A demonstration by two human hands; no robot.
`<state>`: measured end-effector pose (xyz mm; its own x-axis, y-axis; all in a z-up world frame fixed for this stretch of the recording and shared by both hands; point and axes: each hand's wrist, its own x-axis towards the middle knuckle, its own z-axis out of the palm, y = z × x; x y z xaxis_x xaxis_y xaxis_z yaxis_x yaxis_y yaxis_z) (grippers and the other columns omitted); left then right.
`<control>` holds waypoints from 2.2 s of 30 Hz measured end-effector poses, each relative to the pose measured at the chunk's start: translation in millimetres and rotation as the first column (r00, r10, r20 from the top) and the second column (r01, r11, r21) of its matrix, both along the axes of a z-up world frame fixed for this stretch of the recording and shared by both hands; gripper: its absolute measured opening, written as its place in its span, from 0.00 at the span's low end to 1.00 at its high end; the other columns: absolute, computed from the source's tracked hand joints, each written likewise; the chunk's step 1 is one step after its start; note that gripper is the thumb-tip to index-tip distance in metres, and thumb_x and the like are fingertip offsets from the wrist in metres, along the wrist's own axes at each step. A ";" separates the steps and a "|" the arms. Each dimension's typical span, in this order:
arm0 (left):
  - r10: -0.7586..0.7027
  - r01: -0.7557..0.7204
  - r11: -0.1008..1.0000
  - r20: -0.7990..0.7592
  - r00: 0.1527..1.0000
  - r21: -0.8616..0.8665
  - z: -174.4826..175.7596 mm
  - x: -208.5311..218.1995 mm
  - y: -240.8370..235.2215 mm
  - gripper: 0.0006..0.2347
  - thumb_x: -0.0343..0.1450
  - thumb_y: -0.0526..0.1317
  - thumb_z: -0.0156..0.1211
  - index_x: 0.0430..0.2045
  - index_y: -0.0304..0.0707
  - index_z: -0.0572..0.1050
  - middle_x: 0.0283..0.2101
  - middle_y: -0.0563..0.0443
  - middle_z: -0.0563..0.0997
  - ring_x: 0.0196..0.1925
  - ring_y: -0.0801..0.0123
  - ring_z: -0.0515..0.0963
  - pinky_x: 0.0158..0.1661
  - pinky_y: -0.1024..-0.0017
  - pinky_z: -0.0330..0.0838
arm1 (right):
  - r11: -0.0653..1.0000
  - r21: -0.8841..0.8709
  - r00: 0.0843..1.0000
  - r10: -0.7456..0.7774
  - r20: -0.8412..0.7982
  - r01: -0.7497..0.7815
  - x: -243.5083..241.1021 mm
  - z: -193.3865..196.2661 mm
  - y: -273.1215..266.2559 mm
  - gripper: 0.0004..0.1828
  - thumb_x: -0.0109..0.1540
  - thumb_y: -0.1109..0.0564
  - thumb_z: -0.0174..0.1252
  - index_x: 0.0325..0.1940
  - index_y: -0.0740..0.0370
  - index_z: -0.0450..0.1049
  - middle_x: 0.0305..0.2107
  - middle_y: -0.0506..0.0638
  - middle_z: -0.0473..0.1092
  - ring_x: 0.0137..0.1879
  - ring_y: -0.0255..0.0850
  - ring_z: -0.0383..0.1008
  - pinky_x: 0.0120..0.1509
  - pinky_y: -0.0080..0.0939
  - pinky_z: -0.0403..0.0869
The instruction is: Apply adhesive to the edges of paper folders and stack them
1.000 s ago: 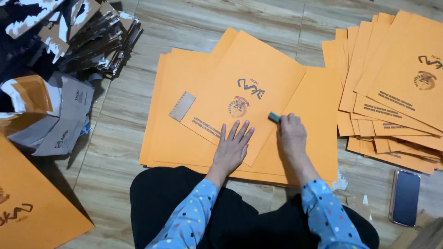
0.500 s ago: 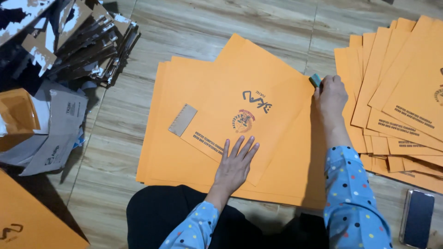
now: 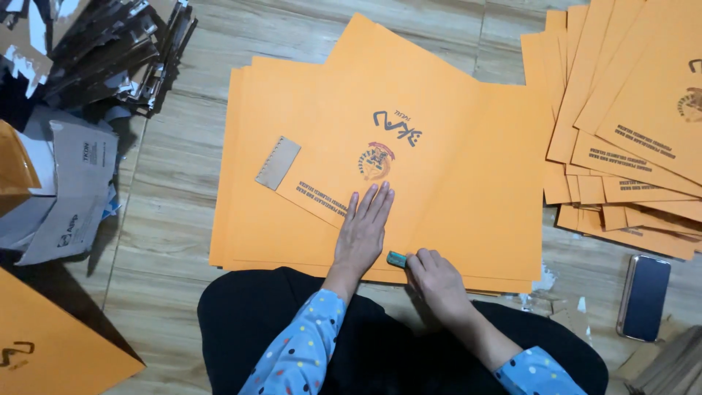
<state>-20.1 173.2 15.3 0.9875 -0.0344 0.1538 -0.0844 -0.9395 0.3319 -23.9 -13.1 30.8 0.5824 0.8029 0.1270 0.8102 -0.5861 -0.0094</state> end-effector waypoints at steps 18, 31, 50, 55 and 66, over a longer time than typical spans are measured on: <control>0.114 -0.120 0.989 0.063 0.991 0.088 5.0 2.7 -5.4 0.22 0.68 0.41 0.35 0.59 0.45 0.52 0.66 0.53 0.50 0.67 0.63 0.46 0.62 0.58 0.35 | 0.859 0.101 0.859 -0.508 0.062 0.501 303.8 -25.0 -29.5 0.13 0.51 0.55 0.60 0.34 0.62 0.65 0.27 0.53 0.61 0.33 0.52 0.69 0.34 0.51 0.70; 0.049 -0.051 0.986 0.017 0.999 0.160 7.1 1.6 -0.2 0.24 0.67 0.40 0.40 0.60 0.40 0.49 0.66 0.51 0.47 0.68 0.62 0.44 0.63 0.57 0.38 | 0.994 0.097 0.991 0.065 -0.119 -0.054 1.5 22.0 1.7 0.03 0.56 0.58 0.48 0.30 0.59 0.62 0.22 0.50 0.57 0.26 0.44 0.59 0.26 0.43 0.62; 0.167 -0.149 0.974 0.101 0.981 -0.170 2.8 -0.3 0.6 0.21 0.68 0.40 0.36 0.58 0.39 0.54 0.62 0.43 0.54 0.64 0.52 0.53 0.60 0.55 0.43 | 0.339 0.286 0.319 -0.045 -0.947 0.896 36.1 -21.4 58.1 0.13 0.57 0.59 0.53 0.44 0.66 0.67 0.26 0.55 0.69 0.32 0.38 0.70 0.34 0.38 0.71; 0.215 -0.187 0.965 0.144 0.966 -0.184 4.8 4.0 26.4 0.21 0.68 0.45 0.40 0.57 0.46 0.57 0.62 0.43 0.55 0.63 0.49 0.54 0.59 0.49 0.39 | 0.259 0.582 0.636 -0.246 -0.732 0.771 115.5 -19.5 -41.1 0.11 0.59 0.63 0.53 0.45 0.68 0.68 0.29 0.58 0.69 0.38 0.43 0.69 0.42 0.42 0.69; 0.335 -0.331 0.932 0.003 0.942 -0.149 12.0 14.9 69.5 0.21 0.67 0.47 0.43 0.55 0.41 0.57 0.64 0.44 0.50 0.66 0.49 0.44 0.57 0.40 0.33 | 0.200 0.436 0.467 -0.562 -0.683 0.877 155.5 93.5 -266.6 0.08 0.65 0.61 0.48 0.36 0.51 0.56 0.20 0.39 0.48 0.26 0.28 0.46 0.27 0.30 0.47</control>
